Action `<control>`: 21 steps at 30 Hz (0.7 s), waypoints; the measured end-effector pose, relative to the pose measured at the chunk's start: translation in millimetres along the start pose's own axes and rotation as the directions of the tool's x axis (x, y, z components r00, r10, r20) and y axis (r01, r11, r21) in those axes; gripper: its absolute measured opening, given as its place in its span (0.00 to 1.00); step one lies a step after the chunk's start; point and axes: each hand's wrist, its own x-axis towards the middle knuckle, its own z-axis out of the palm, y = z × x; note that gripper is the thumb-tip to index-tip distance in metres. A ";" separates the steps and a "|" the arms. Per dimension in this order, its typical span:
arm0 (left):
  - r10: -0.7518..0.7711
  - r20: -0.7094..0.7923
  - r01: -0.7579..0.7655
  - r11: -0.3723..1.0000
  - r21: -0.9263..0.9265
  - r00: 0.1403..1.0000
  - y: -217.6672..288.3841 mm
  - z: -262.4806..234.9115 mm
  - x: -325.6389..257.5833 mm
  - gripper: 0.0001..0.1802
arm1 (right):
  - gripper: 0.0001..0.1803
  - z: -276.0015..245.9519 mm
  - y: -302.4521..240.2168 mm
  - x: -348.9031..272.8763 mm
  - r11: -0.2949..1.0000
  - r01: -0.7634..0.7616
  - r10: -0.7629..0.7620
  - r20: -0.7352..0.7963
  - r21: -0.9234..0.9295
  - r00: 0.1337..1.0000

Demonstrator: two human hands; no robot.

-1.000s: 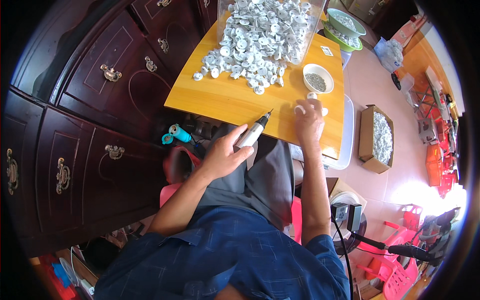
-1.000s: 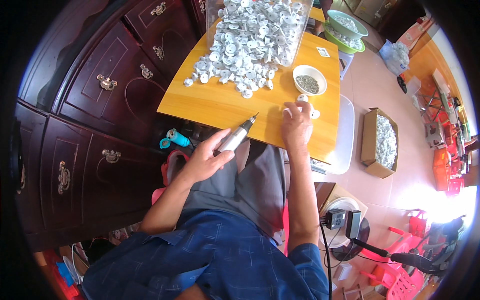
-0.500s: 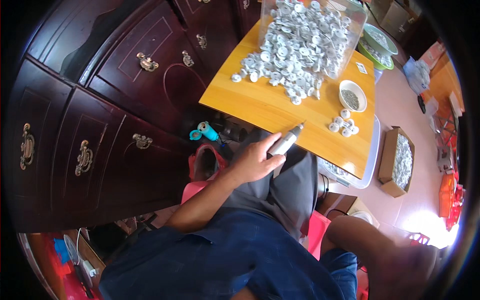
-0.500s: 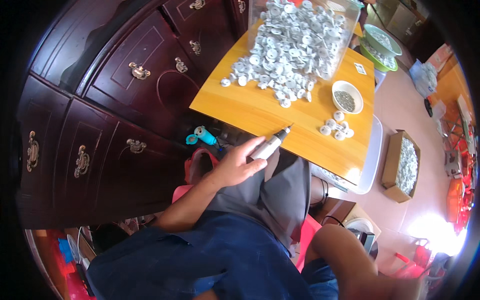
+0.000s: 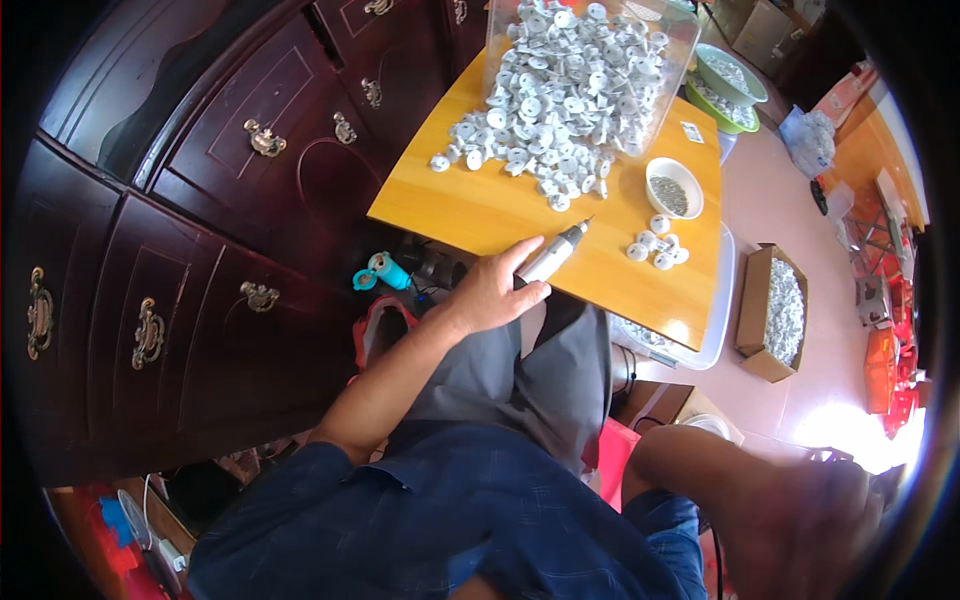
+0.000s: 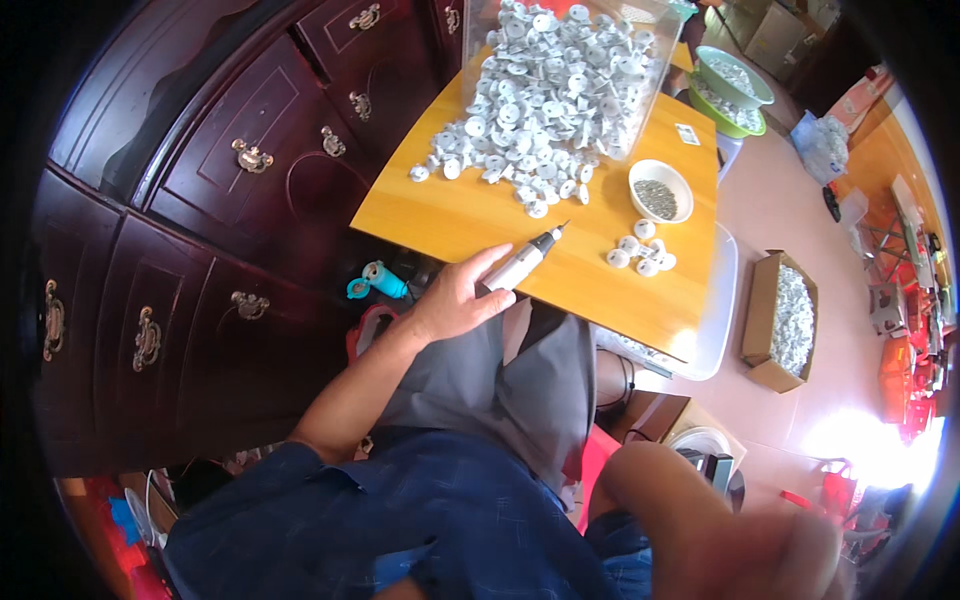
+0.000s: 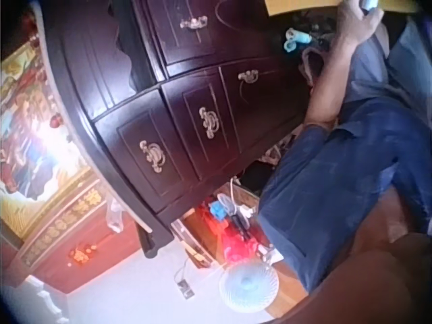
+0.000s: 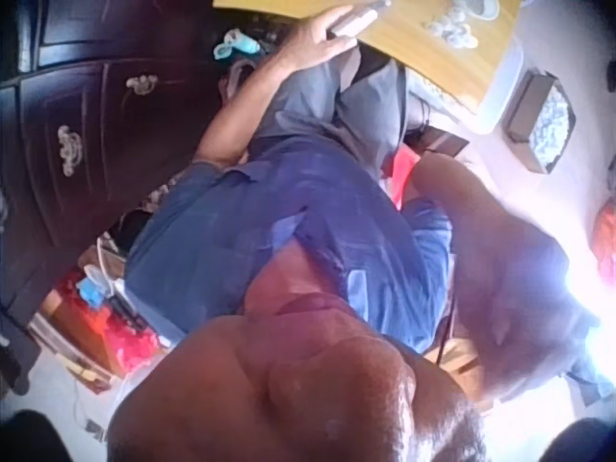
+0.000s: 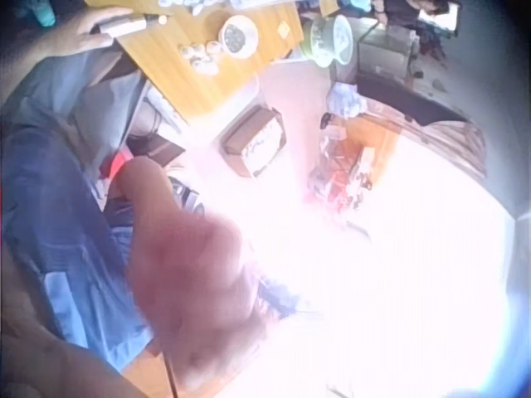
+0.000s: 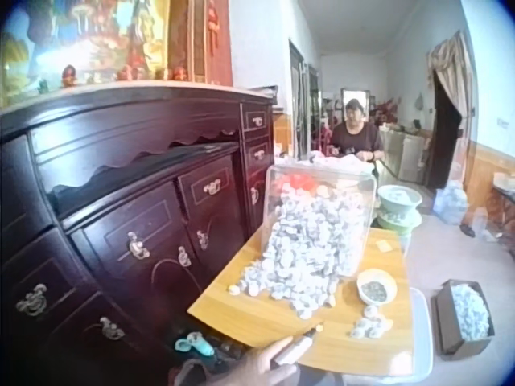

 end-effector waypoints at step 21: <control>-0.171 0.371 0.382 0.676 -0.630 0.913 -38.8 5.0 41.9 0.35 | 0.13 -203.3 310.4 -93.3 -0.328 0.146 0.930 -0.291 -0.933 0.225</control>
